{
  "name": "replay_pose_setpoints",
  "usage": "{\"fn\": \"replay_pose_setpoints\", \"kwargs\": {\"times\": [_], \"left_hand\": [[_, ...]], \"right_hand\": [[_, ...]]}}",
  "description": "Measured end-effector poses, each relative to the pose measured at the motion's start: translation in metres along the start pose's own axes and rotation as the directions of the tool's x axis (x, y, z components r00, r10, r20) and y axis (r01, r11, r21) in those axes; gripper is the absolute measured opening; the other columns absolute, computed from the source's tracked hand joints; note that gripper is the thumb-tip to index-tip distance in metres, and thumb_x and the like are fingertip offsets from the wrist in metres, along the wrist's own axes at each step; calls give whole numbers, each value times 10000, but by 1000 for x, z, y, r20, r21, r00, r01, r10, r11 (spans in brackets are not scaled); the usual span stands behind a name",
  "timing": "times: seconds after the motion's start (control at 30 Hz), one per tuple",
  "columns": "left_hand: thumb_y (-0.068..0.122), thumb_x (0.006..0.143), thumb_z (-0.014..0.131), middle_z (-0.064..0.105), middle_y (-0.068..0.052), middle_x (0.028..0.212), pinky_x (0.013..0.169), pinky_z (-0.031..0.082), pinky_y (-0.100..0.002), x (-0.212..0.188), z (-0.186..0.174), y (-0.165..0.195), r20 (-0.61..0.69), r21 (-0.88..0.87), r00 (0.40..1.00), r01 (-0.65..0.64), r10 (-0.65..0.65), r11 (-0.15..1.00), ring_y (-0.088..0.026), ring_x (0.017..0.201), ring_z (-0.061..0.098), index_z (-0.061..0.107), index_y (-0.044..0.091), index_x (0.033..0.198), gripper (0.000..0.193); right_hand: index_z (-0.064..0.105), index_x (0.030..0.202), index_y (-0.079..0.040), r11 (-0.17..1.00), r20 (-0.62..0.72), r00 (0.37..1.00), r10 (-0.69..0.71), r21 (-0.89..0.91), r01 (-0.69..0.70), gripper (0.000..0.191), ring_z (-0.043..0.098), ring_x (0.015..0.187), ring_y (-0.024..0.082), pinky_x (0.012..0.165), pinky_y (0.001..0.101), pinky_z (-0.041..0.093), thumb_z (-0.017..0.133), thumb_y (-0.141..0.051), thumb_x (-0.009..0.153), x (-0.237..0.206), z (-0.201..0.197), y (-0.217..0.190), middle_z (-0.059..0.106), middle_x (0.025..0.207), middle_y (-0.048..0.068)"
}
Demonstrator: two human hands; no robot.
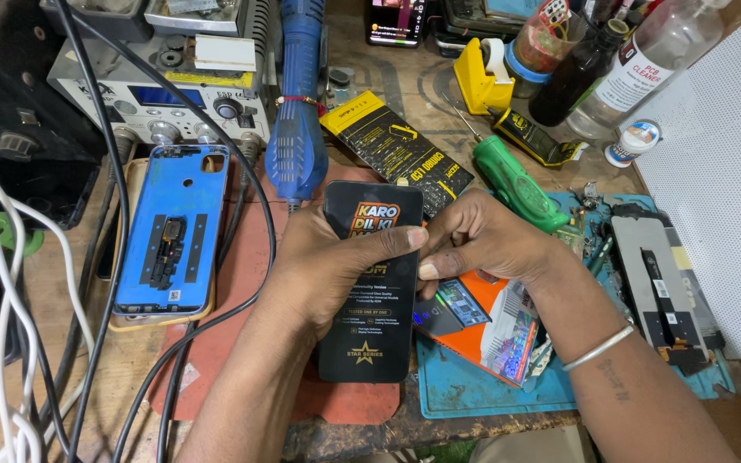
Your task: The person removes the old battery from a disassembled smartphone, then inserts a new battery into the device. The person handles the phone chassis, the old battery, and the new battery.
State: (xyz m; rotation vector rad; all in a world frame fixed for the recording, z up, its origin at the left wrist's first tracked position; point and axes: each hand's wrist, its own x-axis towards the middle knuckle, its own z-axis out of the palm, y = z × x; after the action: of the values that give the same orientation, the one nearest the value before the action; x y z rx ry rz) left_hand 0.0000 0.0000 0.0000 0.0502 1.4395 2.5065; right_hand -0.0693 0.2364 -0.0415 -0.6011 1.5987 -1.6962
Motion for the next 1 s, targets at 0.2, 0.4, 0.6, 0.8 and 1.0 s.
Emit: {"fn": "replay_pose_setpoints", "kwargs": {"times": [0.2, 0.4, 0.6, 0.8, 1.0], "left_hand": [[9, 737, 822, 735, -167, 710, 468, 610, -377, 0, -1, 1, -22, 11, 999, 31, -30, 999, -239, 527, 717, 706, -69, 904, 218], [-2, 730, 822, 741, -160, 739, 481, 622, -382, 2, -2, 0, -15, 0, 1000, 19, -19, 1000, -236, 545, 724, 703, -65, 911, 225], [-7, 720, 829, 752, -161, 756, 493, 621, -372, 2, -2, -1, -35, 14, 999, 16, -16, 1000, -224, 557, 727, 719, -68, 917, 234], [2, 725, 827, 753, -162, 751, 492, 621, -369, 2, -3, -1, -21, 13, 1000, 14, -14, 1000, -226, 554, 726, 726, -69, 910, 223], [13, 728, 828, 750, -168, 740, 482, 621, -375, 1, -3, 0, -35, 36, 999, 26, -24, 999, -231, 543, 724, 725, -76, 904, 223]], "right_hand": [[752, 999, 108, 1000, -1, 1000, 12, -3, -12, 257, 787, 778, 269, 748, 364, 642, 834, -44, 808, 0, 0, -1, 792, 913, 209], [749, 990, 104, 1000, -21, 1000, 14, -19, -14, 251, 789, 771, 271, 731, 360, 638, 834, -49, 811, 0, 1, 0, 785, 879, 204], [754, 986, 98, 999, -24, 999, 26, -28, -26, 234, 787, 760, 265, 723, 349, 633, 825, -40, 811, 0, 2, -1, 788, 866, 200], [753, 984, 94, 1000, -14, 1000, 10, -29, -11, 225, 789, 764, 264, 720, 350, 637, 825, -37, 816, 0, 3, -2, 786, 862, 201], [751, 984, 96, 999, -27, 1000, 14, -36, -15, 234, 788, 757, 267, 712, 349, 633, 829, -44, 813, 0, 3, -2, 785, 857, 197]]}}
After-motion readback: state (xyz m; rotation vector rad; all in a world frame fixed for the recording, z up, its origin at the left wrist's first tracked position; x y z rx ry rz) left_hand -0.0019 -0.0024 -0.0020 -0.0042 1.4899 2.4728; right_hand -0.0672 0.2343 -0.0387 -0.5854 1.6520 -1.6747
